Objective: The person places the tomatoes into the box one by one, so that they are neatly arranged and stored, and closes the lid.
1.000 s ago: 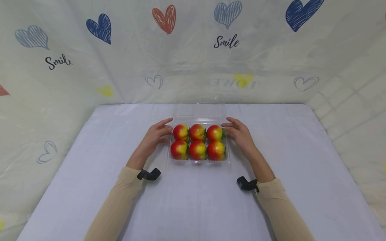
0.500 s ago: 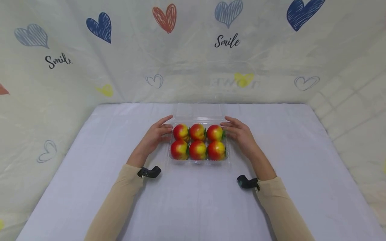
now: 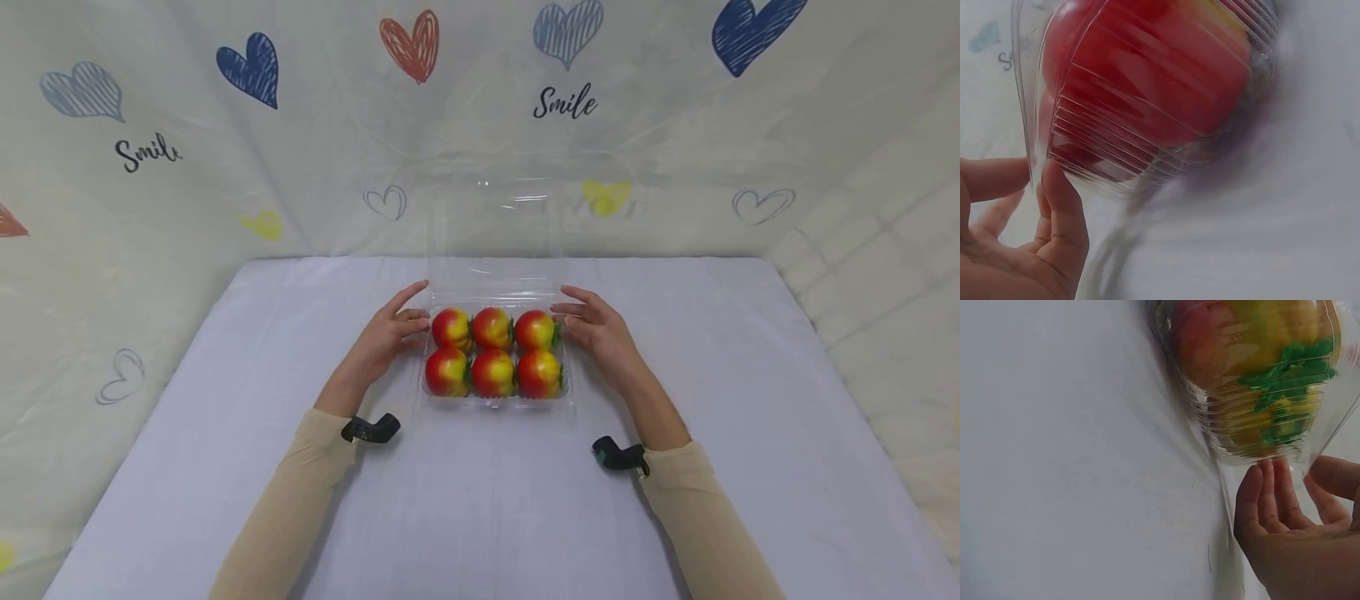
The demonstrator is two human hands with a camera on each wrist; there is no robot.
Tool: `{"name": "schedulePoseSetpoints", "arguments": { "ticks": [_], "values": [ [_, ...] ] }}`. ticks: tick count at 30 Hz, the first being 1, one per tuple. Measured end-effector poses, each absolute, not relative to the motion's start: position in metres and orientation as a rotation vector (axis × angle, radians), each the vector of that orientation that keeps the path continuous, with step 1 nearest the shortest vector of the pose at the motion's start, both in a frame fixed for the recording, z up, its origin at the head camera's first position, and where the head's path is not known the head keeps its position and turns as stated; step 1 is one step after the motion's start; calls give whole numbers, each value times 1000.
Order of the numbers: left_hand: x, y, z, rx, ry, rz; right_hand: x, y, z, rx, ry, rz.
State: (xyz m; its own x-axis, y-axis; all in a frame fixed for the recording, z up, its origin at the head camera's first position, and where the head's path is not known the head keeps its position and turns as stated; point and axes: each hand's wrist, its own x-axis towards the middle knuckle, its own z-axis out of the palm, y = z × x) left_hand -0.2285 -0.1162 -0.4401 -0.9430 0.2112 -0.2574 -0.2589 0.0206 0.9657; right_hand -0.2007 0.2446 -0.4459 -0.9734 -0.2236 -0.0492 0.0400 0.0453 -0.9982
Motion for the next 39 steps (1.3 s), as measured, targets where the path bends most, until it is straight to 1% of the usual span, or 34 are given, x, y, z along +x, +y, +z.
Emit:
{"name": "schedulePoseSetpoints", "arguments": {
  "ticks": [10, 19, 24, 39],
  "values": [
    [-230, -117, -436, -9, 2036, 1984, -201, 247, -451, -221, 2109, -2080],
    [-232, -118, -431, 46, 2067, 1979, -201, 246, -450, -152, 2132, -2039],
    [-234, -119, -427, 22, 2098, 1954, -201, 245, -450, -102, 2123, -2031],
    [-240, -115, -426, -54, 2091, 2066, -202, 247, -451, -117, 2029, -2061]
  ]
}}
